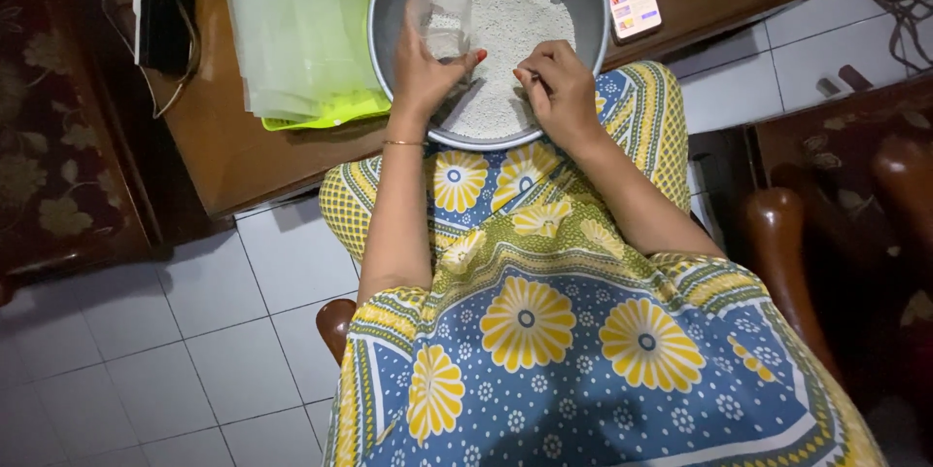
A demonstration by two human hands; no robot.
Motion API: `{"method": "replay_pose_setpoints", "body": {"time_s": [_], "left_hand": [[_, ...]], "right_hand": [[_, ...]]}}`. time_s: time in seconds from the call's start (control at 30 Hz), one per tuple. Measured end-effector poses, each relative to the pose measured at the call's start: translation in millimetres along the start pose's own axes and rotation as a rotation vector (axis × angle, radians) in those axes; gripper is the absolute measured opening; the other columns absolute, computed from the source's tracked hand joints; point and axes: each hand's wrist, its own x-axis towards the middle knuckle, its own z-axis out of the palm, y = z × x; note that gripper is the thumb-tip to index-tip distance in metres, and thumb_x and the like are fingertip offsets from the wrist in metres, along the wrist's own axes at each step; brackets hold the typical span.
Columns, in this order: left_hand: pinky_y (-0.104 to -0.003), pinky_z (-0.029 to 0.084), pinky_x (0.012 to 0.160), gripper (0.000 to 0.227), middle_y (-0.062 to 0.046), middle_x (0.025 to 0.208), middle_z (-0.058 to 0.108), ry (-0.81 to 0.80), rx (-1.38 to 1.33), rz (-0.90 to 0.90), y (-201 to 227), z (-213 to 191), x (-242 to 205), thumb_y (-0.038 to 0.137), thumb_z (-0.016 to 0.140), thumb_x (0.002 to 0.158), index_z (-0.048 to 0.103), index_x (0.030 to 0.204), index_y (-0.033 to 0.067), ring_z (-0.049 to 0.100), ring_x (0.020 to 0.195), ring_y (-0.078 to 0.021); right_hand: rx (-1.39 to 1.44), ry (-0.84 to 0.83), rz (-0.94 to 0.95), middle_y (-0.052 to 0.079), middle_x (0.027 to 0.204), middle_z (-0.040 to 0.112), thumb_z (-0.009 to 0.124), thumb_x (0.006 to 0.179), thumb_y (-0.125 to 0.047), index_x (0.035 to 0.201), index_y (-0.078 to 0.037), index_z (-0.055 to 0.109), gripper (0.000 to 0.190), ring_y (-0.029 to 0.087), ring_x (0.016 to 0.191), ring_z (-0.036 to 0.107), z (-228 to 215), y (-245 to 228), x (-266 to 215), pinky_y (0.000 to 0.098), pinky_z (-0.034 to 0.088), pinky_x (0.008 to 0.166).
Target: Filling small plastic sachets with white granular material using a spoon.
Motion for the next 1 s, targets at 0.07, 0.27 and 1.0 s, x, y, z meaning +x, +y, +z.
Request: {"method": "replay_pose_setpoints", "body": {"time_s": [0.07, 0.27, 1.0], "left_hand": [[-0.040, 0.049, 0.112, 0.117, -0.020, 0.148, 0.057, -0.018, -0.023, -0.029, 6.1, -3.3, -1.1, 0.048, 0.100, 0.074, 0.023, 0.154, 0.0106, 0.057, 0.135, -0.0341], [-0.047, 0.039, 0.121, 0.112, -0.022, 0.156, 0.045, -0.068, -0.090, -0.037, 10.6, -4.8, -3.7, 0.037, 0.098, 0.081, 0.020, 0.156, 0.0110, 0.045, 0.145, -0.0361], [-0.039, 0.057, 0.108, 0.088, -0.019, 0.140, 0.056, -0.086, -0.162, 0.040, 31.1, -13.3, -9.0, 0.012, 0.094, 0.082, 0.033, 0.145, 0.0131, 0.059, 0.128, -0.0322]], "right_hand": [[0.000, 0.017, -0.008, 0.014, 0.097, 0.056, 0.064, 0.104, -0.005, 0.099, 0.003, 0.072, 0.012, 0.029, 0.088, 0.056, 1.3, 3.9, -2.4, 0.0382, 0.045, 0.073], [0.002, 0.047, -0.021, 0.010, 0.089, 0.051, 0.067, 0.104, -0.005, 0.103, 0.001, 0.074, 0.010, 0.024, 0.080, 0.052, 3.1, 9.2, -9.1, 0.0355, 0.042, 0.067], [-0.080, -0.027, -0.106, 0.016, 0.087, 0.061, 0.053, 0.103, 0.004, 0.102, 0.005, 0.067, 0.014, 0.028, 0.075, 0.059, -1.7, -2.7, -5.7, 0.0358, 0.045, 0.061]]}}
